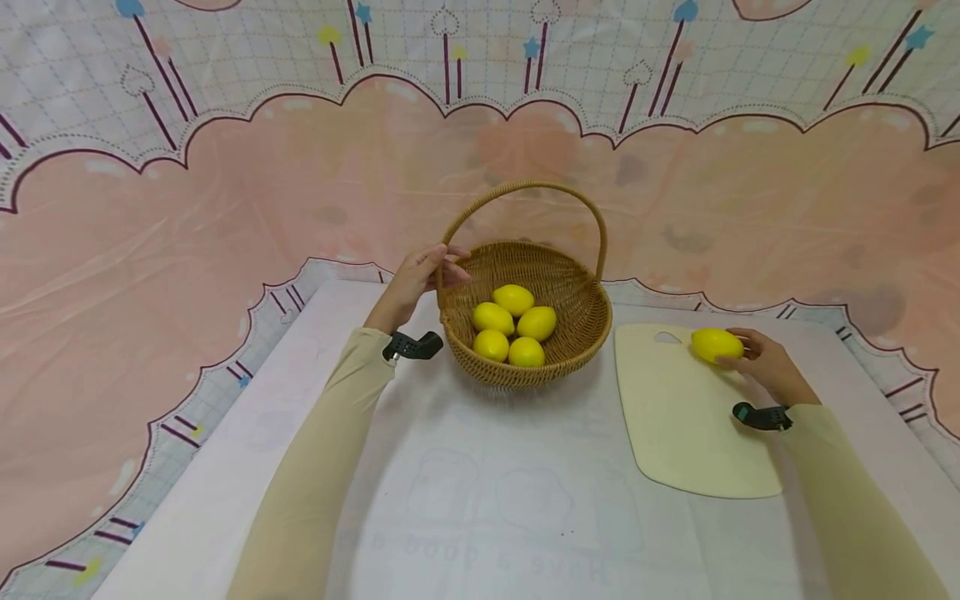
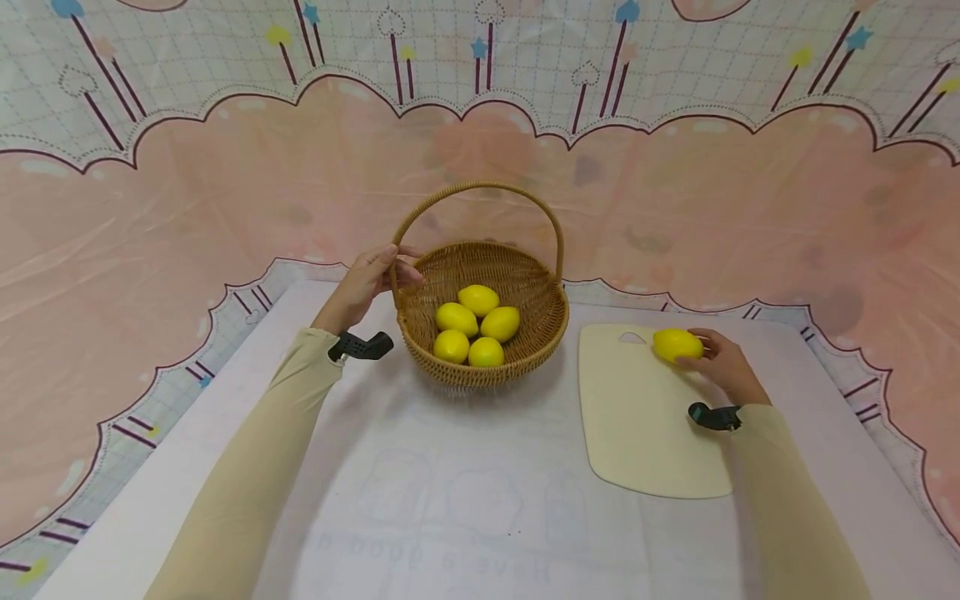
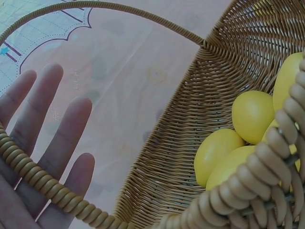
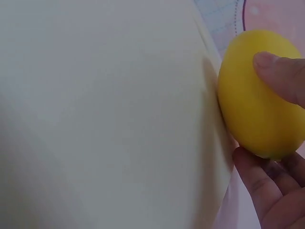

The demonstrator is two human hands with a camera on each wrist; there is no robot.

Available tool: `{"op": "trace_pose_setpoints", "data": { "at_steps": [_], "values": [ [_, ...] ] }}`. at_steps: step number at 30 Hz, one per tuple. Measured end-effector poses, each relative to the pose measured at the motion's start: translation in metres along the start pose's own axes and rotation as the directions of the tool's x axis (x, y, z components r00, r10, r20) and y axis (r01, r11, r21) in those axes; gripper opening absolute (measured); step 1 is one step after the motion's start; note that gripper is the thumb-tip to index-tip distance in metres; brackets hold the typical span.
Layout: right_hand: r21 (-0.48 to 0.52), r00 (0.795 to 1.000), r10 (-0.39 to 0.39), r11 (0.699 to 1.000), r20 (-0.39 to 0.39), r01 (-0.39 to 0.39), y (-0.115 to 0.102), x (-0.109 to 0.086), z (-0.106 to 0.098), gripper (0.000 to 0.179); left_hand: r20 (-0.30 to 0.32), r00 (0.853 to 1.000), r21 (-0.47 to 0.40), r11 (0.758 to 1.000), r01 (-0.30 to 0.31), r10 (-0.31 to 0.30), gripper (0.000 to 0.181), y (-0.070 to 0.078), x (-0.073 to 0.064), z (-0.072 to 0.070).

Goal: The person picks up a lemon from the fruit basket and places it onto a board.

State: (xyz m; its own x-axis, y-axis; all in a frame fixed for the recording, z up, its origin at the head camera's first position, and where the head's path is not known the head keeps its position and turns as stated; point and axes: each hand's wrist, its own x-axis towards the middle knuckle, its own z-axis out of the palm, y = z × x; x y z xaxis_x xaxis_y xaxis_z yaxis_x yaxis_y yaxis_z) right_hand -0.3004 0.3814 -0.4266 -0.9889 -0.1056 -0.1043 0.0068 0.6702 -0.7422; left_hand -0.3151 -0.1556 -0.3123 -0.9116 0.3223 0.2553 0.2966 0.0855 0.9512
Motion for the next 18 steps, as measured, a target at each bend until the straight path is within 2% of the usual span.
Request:
{"op": "trace_pose_setpoints", "data": {
  "at_steps": [2, 7, 13, 18],
  "values": [
    [-0.003, 1.000, -0.012, 1.000, -0.001, 0.012, 0.000, 0.001, 0.000, 0.078, -0.003, 1.000, 0.004, 1.000, -0.008, 0.008, 0.048, -0.006, 0.003, -0.002],
    [-0.003, 0.999, -0.048, 0.999, 0.007, 0.048, -0.001, 0.002, 0.001, 0.074, -0.011, 1.000, 0.009, 1.000, -0.001, 0.001, 0.048, -0.007, 0.004, -0.001],
    [0.015, 0.992, -0.096, 0.995, 0.080, 0.096, -0.004, 0.003, -0.001, 0.073, 0.002, 1.000, -0.001, 1.000, 0.014, -0.014, 0.044, 0.007, -0.002, 0.002],
    [0.010, 0.990, -0.100, 0.995, 0.097, 0.099, -0.006, 0.004, -0.001, 0.076, 0.007, 1.000, 0.011, 1.000, 0.023, -0.023, 0.044, 0.013, -0.005, 0.004]
  ]
}}
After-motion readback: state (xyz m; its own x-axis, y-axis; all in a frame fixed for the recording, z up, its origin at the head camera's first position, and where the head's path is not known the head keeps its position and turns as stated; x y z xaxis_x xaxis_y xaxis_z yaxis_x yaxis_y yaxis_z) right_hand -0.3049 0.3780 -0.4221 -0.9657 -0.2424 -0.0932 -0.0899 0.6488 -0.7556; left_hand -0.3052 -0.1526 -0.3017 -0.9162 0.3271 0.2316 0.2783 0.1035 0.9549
